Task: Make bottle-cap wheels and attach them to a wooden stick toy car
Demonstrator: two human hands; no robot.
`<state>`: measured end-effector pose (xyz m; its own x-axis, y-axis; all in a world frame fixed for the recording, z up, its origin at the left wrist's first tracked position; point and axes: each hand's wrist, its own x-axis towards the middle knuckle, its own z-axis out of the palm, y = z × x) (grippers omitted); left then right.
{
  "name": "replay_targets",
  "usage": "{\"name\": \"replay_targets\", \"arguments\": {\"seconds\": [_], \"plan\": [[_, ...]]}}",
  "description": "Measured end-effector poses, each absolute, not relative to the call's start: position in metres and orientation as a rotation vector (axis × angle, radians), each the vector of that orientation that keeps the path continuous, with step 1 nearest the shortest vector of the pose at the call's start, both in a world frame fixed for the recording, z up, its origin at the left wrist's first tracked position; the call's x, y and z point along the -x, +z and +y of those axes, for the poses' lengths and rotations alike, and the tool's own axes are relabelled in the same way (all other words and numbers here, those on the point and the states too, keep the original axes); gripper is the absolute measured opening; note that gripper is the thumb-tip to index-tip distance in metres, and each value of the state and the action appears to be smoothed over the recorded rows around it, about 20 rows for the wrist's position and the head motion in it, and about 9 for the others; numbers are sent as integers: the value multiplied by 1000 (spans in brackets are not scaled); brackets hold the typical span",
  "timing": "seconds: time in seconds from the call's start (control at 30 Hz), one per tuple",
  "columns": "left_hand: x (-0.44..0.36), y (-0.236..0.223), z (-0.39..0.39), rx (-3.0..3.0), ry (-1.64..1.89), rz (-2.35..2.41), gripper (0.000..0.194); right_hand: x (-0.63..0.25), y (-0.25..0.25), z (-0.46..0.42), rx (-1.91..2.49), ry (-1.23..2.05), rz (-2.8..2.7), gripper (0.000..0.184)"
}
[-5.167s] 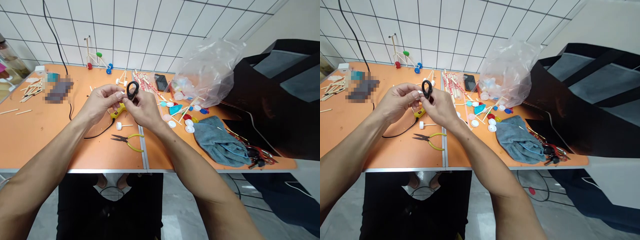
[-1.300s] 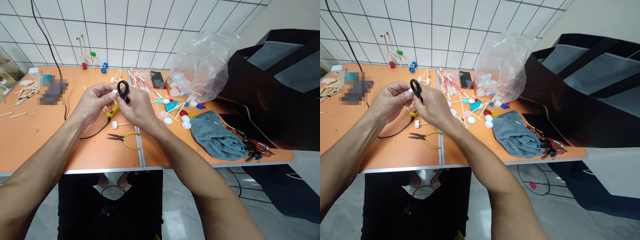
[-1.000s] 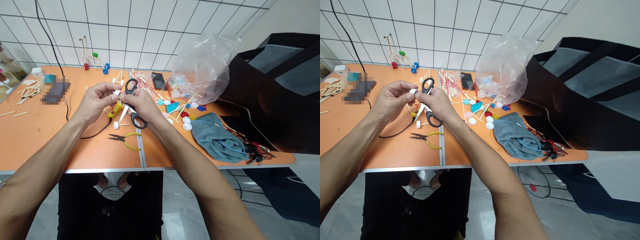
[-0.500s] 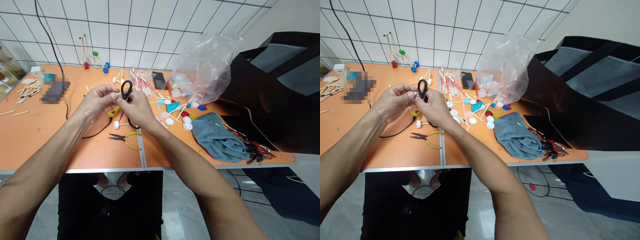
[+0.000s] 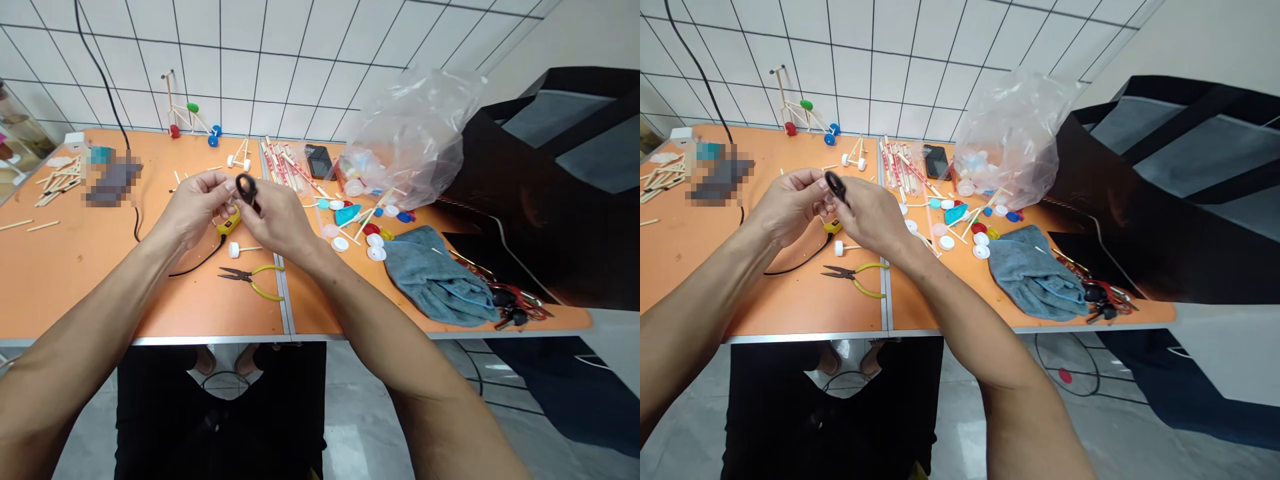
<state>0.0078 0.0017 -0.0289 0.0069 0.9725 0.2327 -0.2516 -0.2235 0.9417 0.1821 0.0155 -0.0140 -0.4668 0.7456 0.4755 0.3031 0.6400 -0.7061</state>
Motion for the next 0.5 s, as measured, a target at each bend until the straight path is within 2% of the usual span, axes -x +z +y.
{"name": "replay_targets", "arguments": {"seconds": [0.07,0.1,0.23,0.3,0.37,0.5], "plan": [[-7,-29,2,-1169,1427,875,45,-182,-15,16,803,601,-2109,14],[-8,-29,2,-1167,1434,860,45,-182,-15,17,807,656,-2084,14],[-11,-27,2,-1215,1541,764,48,-183,-15,21,781,1319,-1800,25],[-11,-26,2,-1243,1567,756,51,-184,-13,22,743,1518,-1682,29],[-10,-27,3,-1261,1556,778,53,-186,-9,21,745,1470,-1658,28],[-5,-30,4,-1294,1472,806,48,-189,-3,19,786,1145,-1807,19]]}}
